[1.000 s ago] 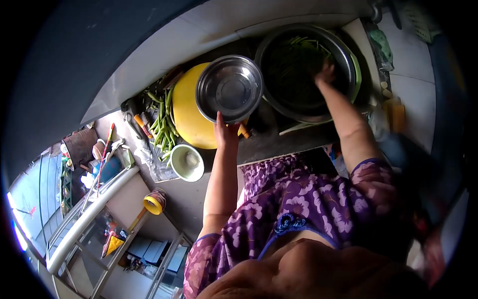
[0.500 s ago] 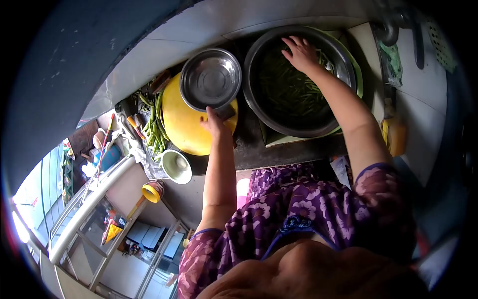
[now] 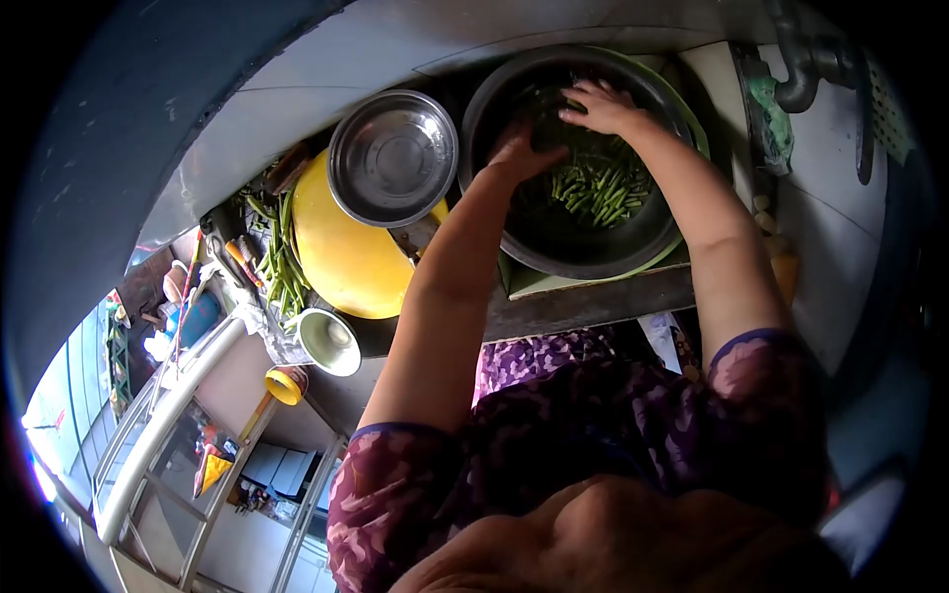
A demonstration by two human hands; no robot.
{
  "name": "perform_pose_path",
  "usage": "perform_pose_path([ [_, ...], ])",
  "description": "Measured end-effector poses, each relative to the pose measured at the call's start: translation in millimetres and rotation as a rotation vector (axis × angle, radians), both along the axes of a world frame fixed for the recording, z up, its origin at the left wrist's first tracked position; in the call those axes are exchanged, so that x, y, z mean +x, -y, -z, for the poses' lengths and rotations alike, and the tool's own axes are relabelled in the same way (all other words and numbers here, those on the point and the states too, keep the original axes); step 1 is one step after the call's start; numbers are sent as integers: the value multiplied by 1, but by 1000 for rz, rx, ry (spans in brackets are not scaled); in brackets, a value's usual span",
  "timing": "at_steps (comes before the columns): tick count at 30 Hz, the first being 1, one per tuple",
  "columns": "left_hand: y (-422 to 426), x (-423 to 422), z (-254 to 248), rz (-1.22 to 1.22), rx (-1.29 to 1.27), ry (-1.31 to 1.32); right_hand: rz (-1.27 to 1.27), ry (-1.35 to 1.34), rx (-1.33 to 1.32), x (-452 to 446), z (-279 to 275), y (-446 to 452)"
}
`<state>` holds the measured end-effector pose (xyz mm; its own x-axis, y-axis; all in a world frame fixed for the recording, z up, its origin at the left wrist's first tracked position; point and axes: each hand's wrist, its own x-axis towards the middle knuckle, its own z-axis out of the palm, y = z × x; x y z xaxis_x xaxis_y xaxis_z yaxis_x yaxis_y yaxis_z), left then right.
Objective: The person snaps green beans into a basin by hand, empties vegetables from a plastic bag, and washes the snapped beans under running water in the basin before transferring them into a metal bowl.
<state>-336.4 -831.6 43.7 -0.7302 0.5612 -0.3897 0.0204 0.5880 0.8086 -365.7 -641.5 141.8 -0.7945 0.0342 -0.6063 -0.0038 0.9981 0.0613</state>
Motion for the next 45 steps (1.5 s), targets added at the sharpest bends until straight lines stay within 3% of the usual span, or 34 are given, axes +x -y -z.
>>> perform_pose_path([
  [2,3,7,-30,291,-218,-108,20,224,-26,17,24,-24],
  [3,3,17,-60,383,-360,-89,4,298,28,32,-4,-9],
  [6,3,68,-66,507,-513,-235,-130,244,-4,102,-25,7],
  [9,-17,103,-20,250,-327,-190,-60,17,-106,149,-9,22],
  [10,-20,101,-23,168,-205,57,7,-7,-159,153,-3,28],
  [12,-19,101,-24,-38,-56,125,92,-108,-243,150,8,31],
  [15,-15,90,-14,-168,295,186,249,-177,-490,138,12,23],
  [18,-11,84,-28,-239,431,120,271,-243,-737,131,-2,21],
  [19,-8,81,-36,-263,492,120,209,-305,-684,130,-8,22],
  [29,2,57,-78,-294,552,58,224,-263,-692,101,-72,45],
  [33,32,37,-90,-349,677,-90,115,-255,-650,77,-83,67],
  [37,103,9,-122,-393,720,-53,25,-279,-659,40,-105,137],
  [40,141,-11,-99,-482,593,-114,-127,-378,-828,7,-77,167],
  [43,176,-31,-63,-509,428,-211,-172,-278,-857,-21,-35,197],
  [45,184,-37,-19,-553,315,-31,-119,-83,-871,-30,13,205],
])
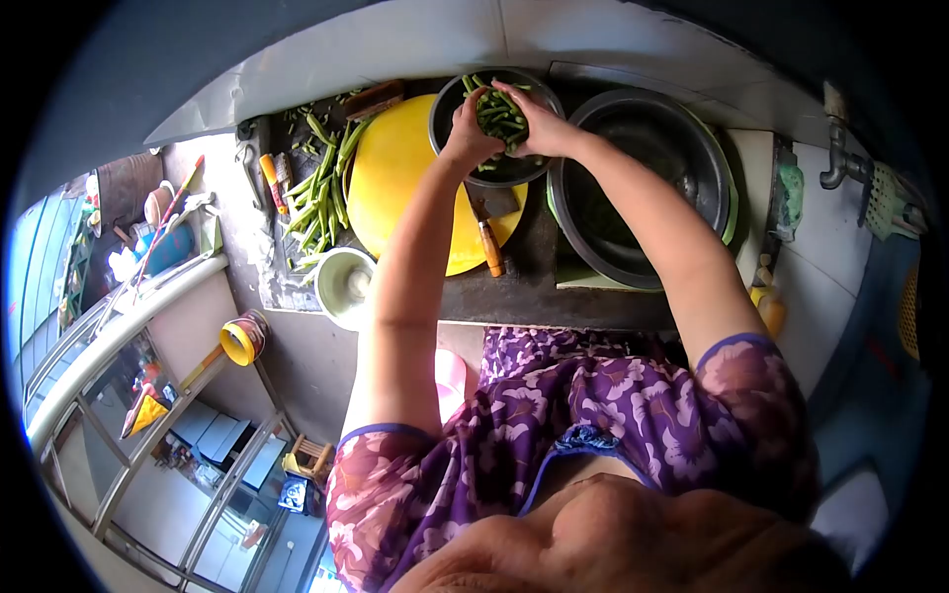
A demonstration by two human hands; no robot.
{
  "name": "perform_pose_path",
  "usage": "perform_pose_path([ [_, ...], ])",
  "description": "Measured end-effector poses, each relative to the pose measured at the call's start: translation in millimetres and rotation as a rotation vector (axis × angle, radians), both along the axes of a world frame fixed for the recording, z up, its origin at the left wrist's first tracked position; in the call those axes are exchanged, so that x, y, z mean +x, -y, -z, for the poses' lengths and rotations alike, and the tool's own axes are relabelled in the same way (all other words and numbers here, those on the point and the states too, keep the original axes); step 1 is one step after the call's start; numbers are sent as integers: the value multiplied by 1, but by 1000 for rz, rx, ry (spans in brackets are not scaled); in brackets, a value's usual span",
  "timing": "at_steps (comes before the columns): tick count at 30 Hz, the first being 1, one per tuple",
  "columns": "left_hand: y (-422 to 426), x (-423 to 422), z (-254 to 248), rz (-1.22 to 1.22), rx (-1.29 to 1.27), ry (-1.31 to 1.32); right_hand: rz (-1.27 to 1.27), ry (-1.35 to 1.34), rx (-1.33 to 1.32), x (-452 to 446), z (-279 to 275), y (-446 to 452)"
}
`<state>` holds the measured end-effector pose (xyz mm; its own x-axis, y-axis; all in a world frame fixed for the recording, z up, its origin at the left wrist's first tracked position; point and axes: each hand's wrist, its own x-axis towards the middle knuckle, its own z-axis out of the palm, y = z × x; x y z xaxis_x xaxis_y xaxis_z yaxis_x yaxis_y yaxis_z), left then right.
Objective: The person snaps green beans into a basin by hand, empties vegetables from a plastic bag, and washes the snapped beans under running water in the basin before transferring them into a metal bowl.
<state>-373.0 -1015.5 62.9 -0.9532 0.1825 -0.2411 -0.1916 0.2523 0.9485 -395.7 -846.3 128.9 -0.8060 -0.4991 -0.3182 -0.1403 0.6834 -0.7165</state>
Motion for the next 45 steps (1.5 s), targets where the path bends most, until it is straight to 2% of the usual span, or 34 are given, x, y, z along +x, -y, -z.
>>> perform_pose_path([
  [2,-3,-2,19,20,-140,102,-68,82,93,-4,48,-5],
  [3,-5,-1,19,35,-216,125,-39,163,284,1,28,6],
  [5,-6,7,14,56,-265,116,-38,120,309,3,31,7],
  [7,2,13,7,52,-217,35,-59,50,356,15,12,10],
  [9,2,22,0,-35,-190,-66,1,-16,223,29,-13,2],
  [11,0,32,-13,-118,-354,-239,75,-224,53,43,-19,-18],
  [12,-5,36,-24,-158,-349,-299,198,-166,21,50,-33,-30],
  [13,-13,40,-38,-200,-346,-356,194,-326,44,55,-25,-55],
  [15,-37,49,-71,-254,-293,-439,311,-462,131,61,-9,-114],
  [16,-55,52,-72,-155,-122,-365,395,-525,191,61,20,-160],
  [17,-73,55,-73,-53,47,-286,537,-387,263,59,37,-204],
  [18,-96,56,-67,74,86,-175,800,-211,495,56,44,-231],
  [19,-122,54,-54,199,125,-67,821,-221,606,54,39,-244],
  [21,-180,55,-15,236,-140,-235,845,-20,679,47,49,-264],
  [22,-204,51,-7,250,-270,-237,782,68,624,46,56,-270],
  [24,-230,38,12,283,-267,-119,654,241,507,46,74,-269],
  [25,-248,32,28,298,-270,-59,483,337,498,44,78,-274],
  [27,-259,34,47,517,-310,37,355,469,571,57,82,-269],
  [29,-256,47,46,694,-428,47,392,549,677,79,56,-255],
  [30,-243,53,23,803,-359,122,333,549,607,91,48,-253],
  [31,-236,65,13,842,-379,110,255,362,575,113,69,-265],
  [32,-237,76,8,878,-400,97,282,369,525,127,65,-270],
  [33,-233,87,2,914,-418,85,387,331,399,146,66,-269],
  [36,-227,114,-3,1002,-442,120,721,376,365,184,65,-250],
  [37,-230,119,2,937,-412,152,853,438,338,190,61,-240],
  [39,-239,135,18,806,-351,212,1177,520,96,203,66,-220],
  [40,-260,160,81,817,-480,-226,1269,488,30,205,72,-212],
  [43,-262,149,49,556,-64,343,1524,448,-285,199,65,-185],
  [45,-258,143,25,500,0,314,1560,395,-422,197,65,-182],
])
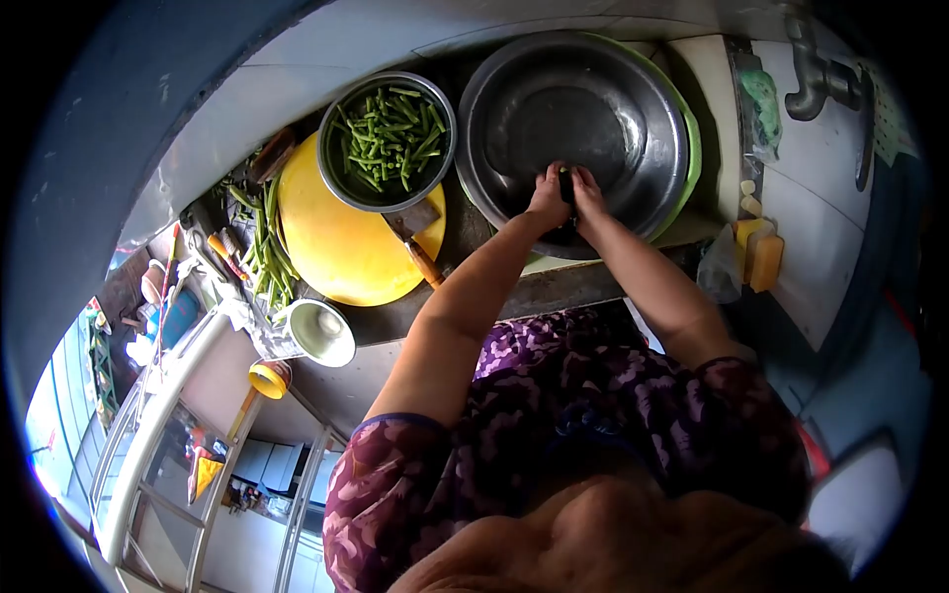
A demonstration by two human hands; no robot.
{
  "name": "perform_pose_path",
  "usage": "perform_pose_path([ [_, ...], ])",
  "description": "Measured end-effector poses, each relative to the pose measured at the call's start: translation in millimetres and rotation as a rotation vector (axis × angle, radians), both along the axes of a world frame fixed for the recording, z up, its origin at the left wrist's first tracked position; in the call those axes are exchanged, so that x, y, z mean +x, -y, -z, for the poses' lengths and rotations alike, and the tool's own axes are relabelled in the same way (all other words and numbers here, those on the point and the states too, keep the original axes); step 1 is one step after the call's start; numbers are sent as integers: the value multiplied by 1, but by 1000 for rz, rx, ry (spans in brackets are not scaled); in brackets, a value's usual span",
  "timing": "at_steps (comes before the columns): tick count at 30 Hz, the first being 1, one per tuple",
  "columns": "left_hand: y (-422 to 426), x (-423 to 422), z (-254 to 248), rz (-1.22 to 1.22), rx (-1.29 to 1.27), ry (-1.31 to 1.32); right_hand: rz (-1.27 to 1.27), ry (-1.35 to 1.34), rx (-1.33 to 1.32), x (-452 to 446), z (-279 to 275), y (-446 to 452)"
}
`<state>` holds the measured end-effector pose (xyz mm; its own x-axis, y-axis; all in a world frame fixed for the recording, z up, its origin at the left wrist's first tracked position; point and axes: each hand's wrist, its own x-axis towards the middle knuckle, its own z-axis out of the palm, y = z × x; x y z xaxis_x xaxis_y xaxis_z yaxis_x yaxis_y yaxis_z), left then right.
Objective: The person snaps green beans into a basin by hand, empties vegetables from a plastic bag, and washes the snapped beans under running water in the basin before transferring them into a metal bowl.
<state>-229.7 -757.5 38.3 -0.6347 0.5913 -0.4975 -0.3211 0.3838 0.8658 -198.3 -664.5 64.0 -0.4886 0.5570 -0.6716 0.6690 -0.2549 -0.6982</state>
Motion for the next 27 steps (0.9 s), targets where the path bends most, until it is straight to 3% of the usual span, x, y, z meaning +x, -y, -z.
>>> perform_pose_path([
  [7,48,-44,-60,-277,216,-264,-29,-187,128,-54,-81,65],
  [12,142,-89,-105,-410,211,-535,-330,-493,192,-101,-79,134],
  [15,186,-108,-95,-463,102,-657,-410,-607,189,-132,-64,179],
  [16,199,-111,-95,-523,81,-590,-451,-619,186,-141,-58,192],
  [18,224,-117,-77,-512,-42,-614,-617,-664,423,-155,-35,210],
  [20,239,-117,-41,-528,-150,-612,-810,-544,466,-160,-11,220],
  [24,247,-110,-18,-579,-123,-573,-987,-515,737,-151,-12,220],
  [25,246,-108,-22,-573,-125,-597,-1024,-424,722,-147,-30,217],
  [27,245,-103,-28,-630,-143,-525,-1017,-551,689,-141,-49,202],
])
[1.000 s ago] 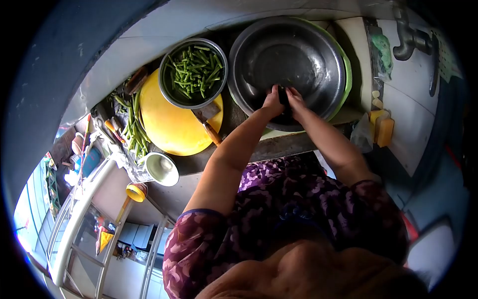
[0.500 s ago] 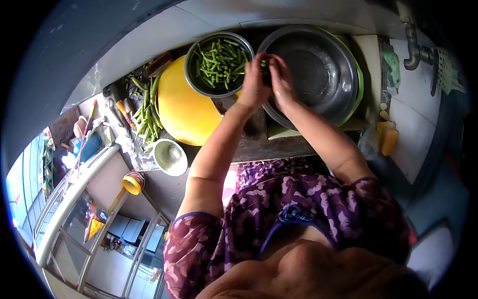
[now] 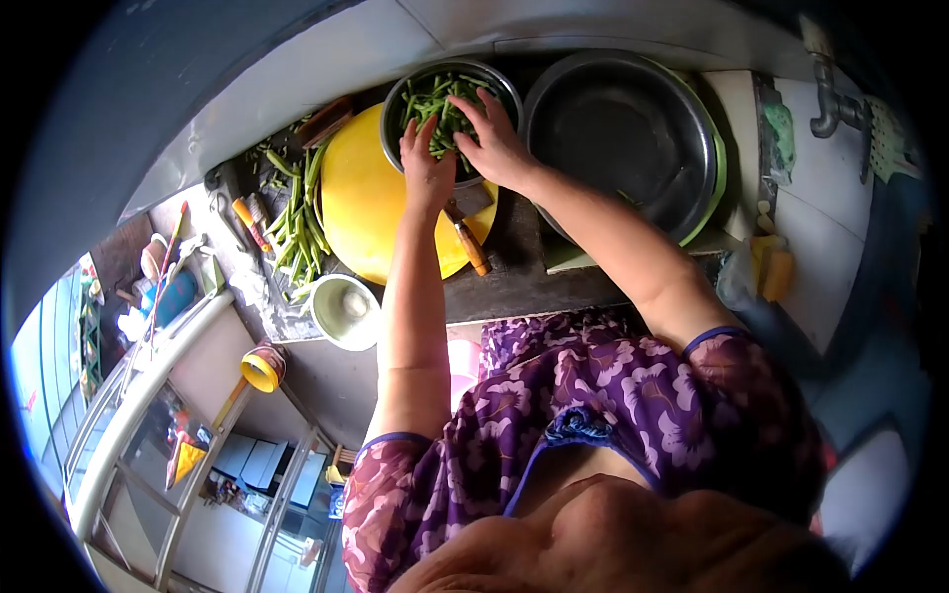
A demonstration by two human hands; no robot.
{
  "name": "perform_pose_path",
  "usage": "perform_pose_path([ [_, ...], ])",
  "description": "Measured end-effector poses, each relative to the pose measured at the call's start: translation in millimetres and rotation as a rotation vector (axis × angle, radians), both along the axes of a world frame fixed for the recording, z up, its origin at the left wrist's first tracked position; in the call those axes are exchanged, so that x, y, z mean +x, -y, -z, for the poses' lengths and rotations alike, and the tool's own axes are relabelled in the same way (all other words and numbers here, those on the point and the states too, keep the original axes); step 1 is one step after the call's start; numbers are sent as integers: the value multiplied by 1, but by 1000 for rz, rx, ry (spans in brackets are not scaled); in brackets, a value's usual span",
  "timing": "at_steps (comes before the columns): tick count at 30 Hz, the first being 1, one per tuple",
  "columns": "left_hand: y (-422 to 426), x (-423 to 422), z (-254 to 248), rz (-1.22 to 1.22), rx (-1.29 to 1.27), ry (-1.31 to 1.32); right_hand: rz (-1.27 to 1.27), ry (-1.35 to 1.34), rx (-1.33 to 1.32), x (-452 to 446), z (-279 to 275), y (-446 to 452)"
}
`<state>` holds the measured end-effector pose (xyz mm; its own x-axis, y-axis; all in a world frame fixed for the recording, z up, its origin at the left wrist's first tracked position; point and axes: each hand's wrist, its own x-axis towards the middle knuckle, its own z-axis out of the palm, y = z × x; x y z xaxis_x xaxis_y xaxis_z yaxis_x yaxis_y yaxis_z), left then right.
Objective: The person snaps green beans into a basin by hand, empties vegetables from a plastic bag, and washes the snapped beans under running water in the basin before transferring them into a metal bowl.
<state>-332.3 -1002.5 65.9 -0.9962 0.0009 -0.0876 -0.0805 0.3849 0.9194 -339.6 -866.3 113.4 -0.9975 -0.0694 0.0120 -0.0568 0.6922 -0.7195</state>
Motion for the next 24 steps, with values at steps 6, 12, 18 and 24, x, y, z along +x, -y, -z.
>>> perform_pose_path([
  [6,-21,17,-50,-227,74,-186,111,4,-82,26,-13,-137],
  [12,-102,59,-38,179,248,69,321,392,331,100,56,-314],
  [18,-167,91,-7,503,3,126,-65,774,787,131,11,-195],
  [24,-189,76,-3,473,-106,105,-242,640,505,166,39,-223],
])
